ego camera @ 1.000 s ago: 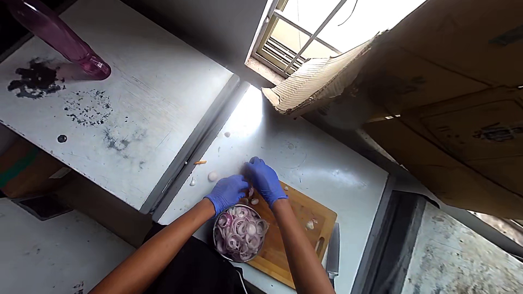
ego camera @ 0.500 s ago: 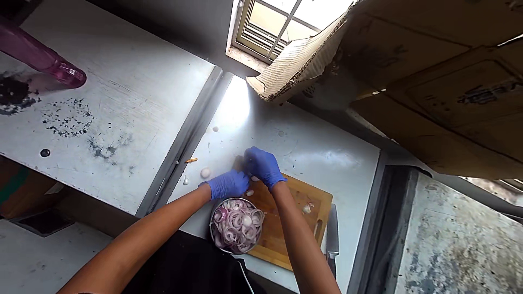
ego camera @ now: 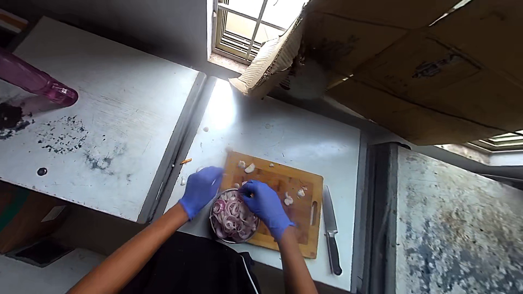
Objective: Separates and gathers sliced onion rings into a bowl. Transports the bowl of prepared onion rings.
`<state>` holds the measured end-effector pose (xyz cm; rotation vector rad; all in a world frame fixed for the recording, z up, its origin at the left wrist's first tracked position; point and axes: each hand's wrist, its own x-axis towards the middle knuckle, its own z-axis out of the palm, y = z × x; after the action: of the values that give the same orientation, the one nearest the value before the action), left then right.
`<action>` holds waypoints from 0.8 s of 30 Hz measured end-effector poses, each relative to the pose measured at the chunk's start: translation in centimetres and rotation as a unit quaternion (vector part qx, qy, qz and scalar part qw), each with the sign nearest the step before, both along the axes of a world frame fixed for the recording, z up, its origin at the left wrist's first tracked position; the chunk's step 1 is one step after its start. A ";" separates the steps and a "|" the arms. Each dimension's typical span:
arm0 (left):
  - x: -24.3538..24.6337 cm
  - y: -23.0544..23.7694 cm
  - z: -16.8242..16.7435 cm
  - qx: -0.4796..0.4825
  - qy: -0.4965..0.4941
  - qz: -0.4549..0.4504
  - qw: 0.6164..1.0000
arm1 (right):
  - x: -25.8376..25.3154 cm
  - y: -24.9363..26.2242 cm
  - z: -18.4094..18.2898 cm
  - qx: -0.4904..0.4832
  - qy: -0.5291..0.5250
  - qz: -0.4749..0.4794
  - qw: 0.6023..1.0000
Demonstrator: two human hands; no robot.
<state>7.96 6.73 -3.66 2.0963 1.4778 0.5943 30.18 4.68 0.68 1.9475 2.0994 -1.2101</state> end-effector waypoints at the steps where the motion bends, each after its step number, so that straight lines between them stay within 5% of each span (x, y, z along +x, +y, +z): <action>1: -1.2 -1.6 0.7 -0.020 -0.002 0.022 1.000 | -0.3 0.1 -0.1 -0.013 -0.019 0.014 1.000; 9: -3.2 -11.0 1.4 -0.155 -0.078 0.060 0.983 | 0.2 -1.3 -1.0 0.047 -0.011 -0.009 0.999; 17: -1.3 -12.3 -0.1 -0.054 0.023 0.059 0.997 | 1.5 -3.9 -1.2 0.214 0.016 -0.111 0.970; 24: 0.0 -12.5 3.3 -0.302 -0.022 0.180 0.936 | 4.2 -10.8 -1.1 0.242 0.076 -0.255 0.933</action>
<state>8.00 -5.77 -0.40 1.3465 1.7572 0.2550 34.42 -6.12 -0.37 2.8418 2.1983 -0.9783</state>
